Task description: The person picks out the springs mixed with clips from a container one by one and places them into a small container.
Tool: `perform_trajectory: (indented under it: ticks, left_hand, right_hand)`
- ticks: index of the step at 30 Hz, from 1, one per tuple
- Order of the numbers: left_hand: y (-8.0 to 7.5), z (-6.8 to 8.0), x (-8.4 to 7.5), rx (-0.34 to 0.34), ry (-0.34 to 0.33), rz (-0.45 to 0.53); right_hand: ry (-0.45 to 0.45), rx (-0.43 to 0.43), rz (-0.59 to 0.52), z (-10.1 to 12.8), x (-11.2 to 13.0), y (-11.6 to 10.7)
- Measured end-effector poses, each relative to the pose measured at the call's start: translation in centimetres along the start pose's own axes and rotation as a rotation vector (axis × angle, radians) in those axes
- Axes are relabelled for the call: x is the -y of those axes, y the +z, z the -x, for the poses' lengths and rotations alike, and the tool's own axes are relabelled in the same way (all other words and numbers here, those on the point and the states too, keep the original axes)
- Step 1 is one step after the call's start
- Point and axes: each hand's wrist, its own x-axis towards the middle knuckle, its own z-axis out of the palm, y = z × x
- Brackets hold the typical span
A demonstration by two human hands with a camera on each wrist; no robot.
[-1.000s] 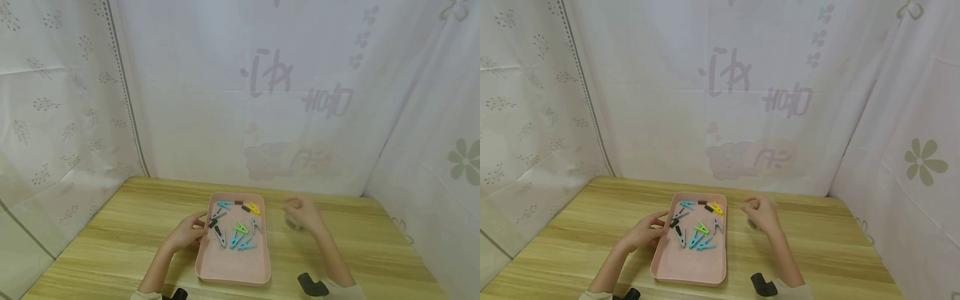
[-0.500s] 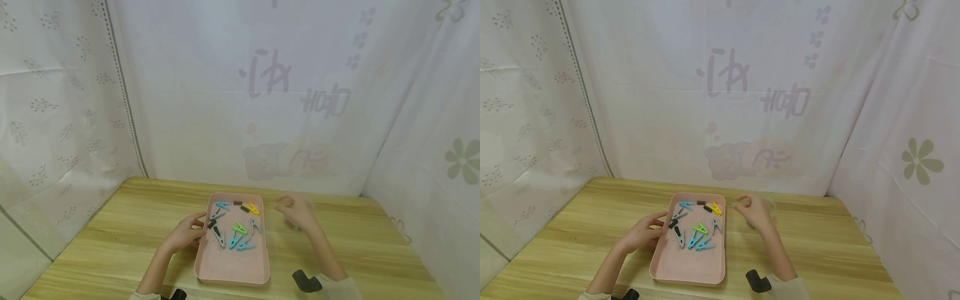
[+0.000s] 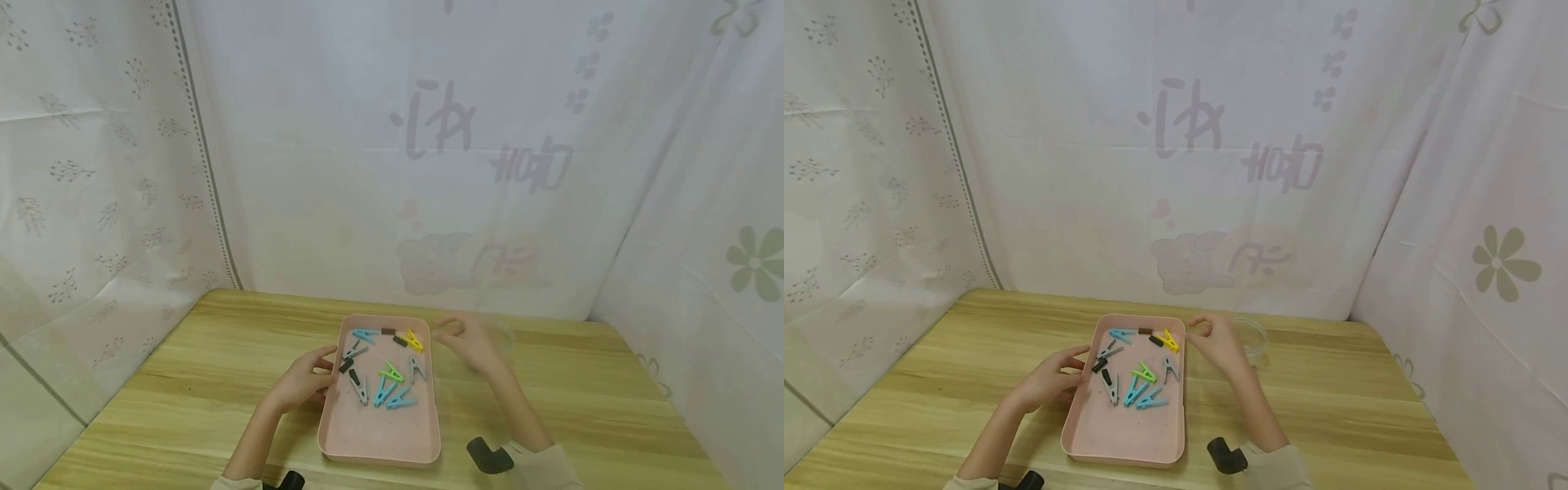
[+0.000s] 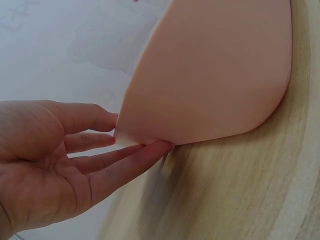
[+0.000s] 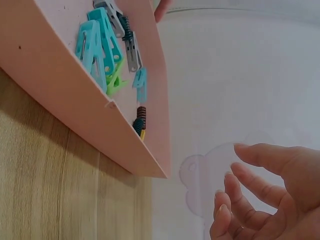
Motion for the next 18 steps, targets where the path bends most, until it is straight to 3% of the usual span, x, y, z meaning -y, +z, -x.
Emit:
perform_trajectory:
  ticks: [18]
  left_hand:
    - [0.0, -0.1, 0.0, -0.003, -0.008, 0.005]
  right_hand:
    - [-0.015, -0.019, 0.029, -1.3, -0.4, 1.7]
